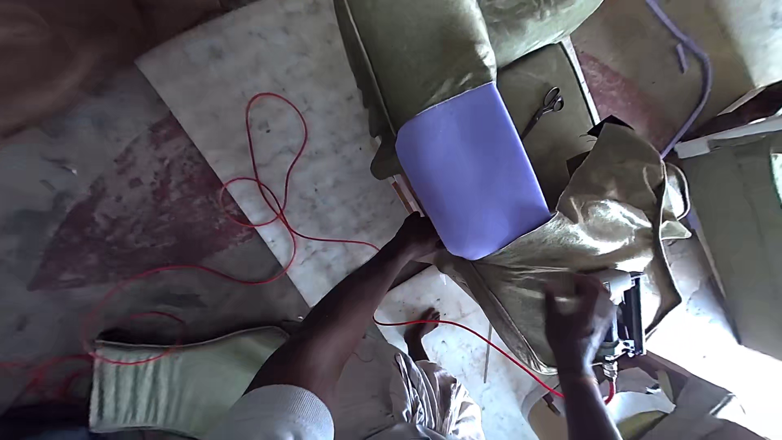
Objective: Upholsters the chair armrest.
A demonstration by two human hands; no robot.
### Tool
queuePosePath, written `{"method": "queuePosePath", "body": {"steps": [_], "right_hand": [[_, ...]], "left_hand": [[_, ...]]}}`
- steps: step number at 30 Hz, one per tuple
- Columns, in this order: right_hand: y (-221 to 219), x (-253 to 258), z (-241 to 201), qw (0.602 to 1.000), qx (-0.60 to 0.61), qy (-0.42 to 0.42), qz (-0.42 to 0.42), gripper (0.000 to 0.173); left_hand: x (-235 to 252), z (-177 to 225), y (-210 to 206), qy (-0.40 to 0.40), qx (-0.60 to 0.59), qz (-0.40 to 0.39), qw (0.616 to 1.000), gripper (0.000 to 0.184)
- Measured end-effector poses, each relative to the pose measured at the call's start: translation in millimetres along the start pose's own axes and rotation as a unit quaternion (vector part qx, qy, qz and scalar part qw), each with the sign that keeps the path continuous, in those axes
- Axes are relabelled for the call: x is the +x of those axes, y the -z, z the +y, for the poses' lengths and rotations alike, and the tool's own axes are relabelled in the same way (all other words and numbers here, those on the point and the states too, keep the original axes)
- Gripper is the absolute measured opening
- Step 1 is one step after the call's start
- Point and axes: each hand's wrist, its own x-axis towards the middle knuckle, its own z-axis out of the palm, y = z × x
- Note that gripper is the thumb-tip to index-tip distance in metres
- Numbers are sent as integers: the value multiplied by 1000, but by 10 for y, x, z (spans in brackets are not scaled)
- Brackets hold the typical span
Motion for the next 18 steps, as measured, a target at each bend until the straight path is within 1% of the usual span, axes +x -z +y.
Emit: {"method": "queuePosePath", "body": {"steps": [1,2,3,5,6,9,10,11,12,13,14,15,16,17,18], "right_hand": [[101,-87,257,997,-34,-63,19,69],[126,-151,511,992,-56,-108,30,76],[103,-200,729,989,-67,-126,37,75],[67,-180,963,989,-81,-125,25,74],[69,-98,1003,988,-83,-129,6,75],[228,168,955,976,-101,-182,-69,65],[323,229,921,972,-79,-204,-86,64],[421,252,883,970,-28,-226,-89,61],[513,252,770,963,50,-248,-87,57],[598,192,584,948,154,-266,-85,56],[642,59,445,915,282,-276,-82,56],[644,-116,275,862,408,-290,-85,59],[630,-305,71,803,507,-299,-96,65],[598,-471,-179,755,569,-306,-113,69],[563,-615,-443,730,592,-308,-146,71]], "left_hand": [[-6,-20,-26,-11,-6,9,1000,40],[-10,-49,-48,-26,-13,26,999,40],[-8,-77,-65,-38,-19,41,998,40],[3,-88,-81,-47,-22,45,998,39],[12,-87,-57,-42,-21,32,998,39],[-4,-76,14,-8,-45,-25,999,39],[8,-112,13,-5,-52,-24,998,40],[17,-125,9,-1,-60,-25,998,41],[31,-134,25,1,-67,-29,997,42],[52,-152,49,0,-69,-33,997,43],[59,-169,40,-6,-70,-32,997,43],[65,-183,2,-17,-67,-23,997,42],[68,-181,-25,-26,-66,-22,997,41],[62,-180,-36,-31,-64,-23,997,39],[52,-186,-47,-35,-62,-22,997,37]]}}
